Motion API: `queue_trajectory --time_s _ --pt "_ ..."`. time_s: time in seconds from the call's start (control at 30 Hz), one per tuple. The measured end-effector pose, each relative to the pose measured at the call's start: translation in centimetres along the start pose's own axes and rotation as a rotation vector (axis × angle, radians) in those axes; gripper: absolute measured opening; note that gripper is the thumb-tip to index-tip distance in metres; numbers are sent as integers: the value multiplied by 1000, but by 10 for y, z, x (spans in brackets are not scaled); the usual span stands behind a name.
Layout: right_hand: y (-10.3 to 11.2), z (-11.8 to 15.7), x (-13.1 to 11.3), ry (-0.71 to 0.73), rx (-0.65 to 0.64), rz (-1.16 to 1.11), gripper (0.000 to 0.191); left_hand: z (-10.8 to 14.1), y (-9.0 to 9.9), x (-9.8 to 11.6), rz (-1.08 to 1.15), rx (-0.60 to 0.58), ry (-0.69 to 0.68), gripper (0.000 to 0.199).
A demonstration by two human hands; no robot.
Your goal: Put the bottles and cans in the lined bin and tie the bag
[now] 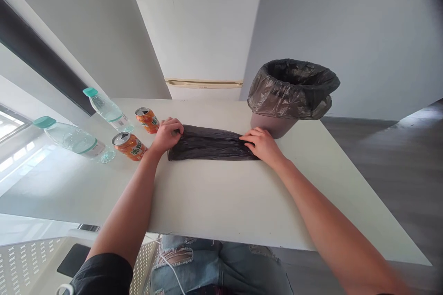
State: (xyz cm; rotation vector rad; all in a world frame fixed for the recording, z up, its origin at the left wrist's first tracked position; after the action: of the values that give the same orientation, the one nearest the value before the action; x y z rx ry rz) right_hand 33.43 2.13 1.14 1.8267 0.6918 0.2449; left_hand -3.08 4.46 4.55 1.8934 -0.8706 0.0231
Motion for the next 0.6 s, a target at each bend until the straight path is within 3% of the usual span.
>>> queue_trajectory --time_s 0.17,0.23,0.3,0.43,0.5,0.6 --pt "-2 -1 1 -15 -43 22 26 10 -12 -2 13 -412 -81 15" --pt "-3 -1 0 -44 -73 28 29 12 -13 -3 6 -493 -57 19" --pt "-3 -1 -1 -56 -90 33 30 10 -10 -1 -35 -459 -4 25" --pt "0 -1 -4 -56 -108 55 32 -2 7 18 -183 -77 151 33" --pt "3 -1 -5 -58 -100 66 35 -5 3 38 -198 43 158 34" --pt "10 -3 -12 -88 -4 60 41 -6 -33 70 -159 -80 50 47"
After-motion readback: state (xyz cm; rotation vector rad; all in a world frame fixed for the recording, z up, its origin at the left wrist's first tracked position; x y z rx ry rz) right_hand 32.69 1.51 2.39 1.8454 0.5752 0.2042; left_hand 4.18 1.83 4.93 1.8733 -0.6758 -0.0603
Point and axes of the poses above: each hand's wrist, its own z-axis away from the middle knuckle, its own y-axis out of the back of the hand, x = y × z, the point moved 5 cm from there along -z, towards the middle knuckle, and after that the axes turned 7 degrees about z, right-handed, at the moved point
